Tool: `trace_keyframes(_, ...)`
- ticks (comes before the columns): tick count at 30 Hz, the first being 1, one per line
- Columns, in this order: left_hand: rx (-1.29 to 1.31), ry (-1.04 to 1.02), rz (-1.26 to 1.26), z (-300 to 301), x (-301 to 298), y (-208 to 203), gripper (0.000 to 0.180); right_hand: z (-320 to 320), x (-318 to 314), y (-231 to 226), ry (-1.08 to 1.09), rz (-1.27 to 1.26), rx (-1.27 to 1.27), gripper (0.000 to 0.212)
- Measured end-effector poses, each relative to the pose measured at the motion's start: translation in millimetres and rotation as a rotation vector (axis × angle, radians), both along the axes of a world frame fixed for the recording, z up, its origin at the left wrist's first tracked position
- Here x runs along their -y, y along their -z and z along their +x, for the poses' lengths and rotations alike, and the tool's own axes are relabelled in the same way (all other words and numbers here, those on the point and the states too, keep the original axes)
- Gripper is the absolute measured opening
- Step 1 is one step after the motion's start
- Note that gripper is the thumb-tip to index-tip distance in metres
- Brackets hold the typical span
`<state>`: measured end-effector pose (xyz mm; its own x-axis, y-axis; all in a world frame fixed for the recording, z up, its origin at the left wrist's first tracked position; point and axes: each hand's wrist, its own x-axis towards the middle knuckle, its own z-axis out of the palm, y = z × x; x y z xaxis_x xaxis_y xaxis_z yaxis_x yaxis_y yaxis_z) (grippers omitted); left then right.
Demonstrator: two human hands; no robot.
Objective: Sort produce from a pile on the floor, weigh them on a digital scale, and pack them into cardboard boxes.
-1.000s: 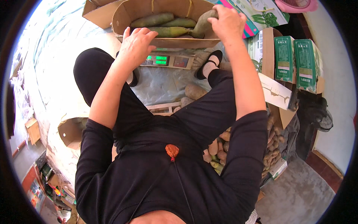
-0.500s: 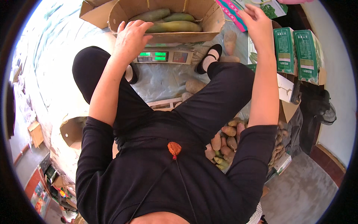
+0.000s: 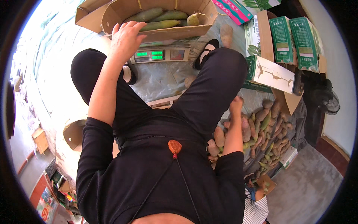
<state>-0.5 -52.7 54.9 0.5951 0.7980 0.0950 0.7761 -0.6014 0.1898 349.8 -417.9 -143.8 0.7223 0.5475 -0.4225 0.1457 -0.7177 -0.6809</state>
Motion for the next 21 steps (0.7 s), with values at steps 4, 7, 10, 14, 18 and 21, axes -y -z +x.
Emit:
trace_keyframes(4,0.009,0.032,-0.018,11,-2,8,0.036,-16,99,102,-0.339,-0.23,0.331,0.019)
trace_keyframes(7,-0.013,0.034,-0.012,10,-1,9,0.036,-35,92,87,-0.306,-0.217,0.286,0.02)
trace_keyframes(10,0.072,0.076,0.075,12,-1,16,0.033,-51,96,63,-0.236,-0.216,0.236,0.02)
trace_keyframes(14,0.103,0.102,0.076,22,-1,19,0.034,-66,91,41,-0.129,-0.21,0.173,0.02)
trace_keyframes(18,0.158,0.135,0.069,33,2,19,0.035,-98,69,19,-0.04,-0.19,0.098,0.02)
trace_keyframes(21,0.233,0.18,-0.01,46,7,17,0.036,-121,62,-2,0.036,-0.182,0.038,0.02)
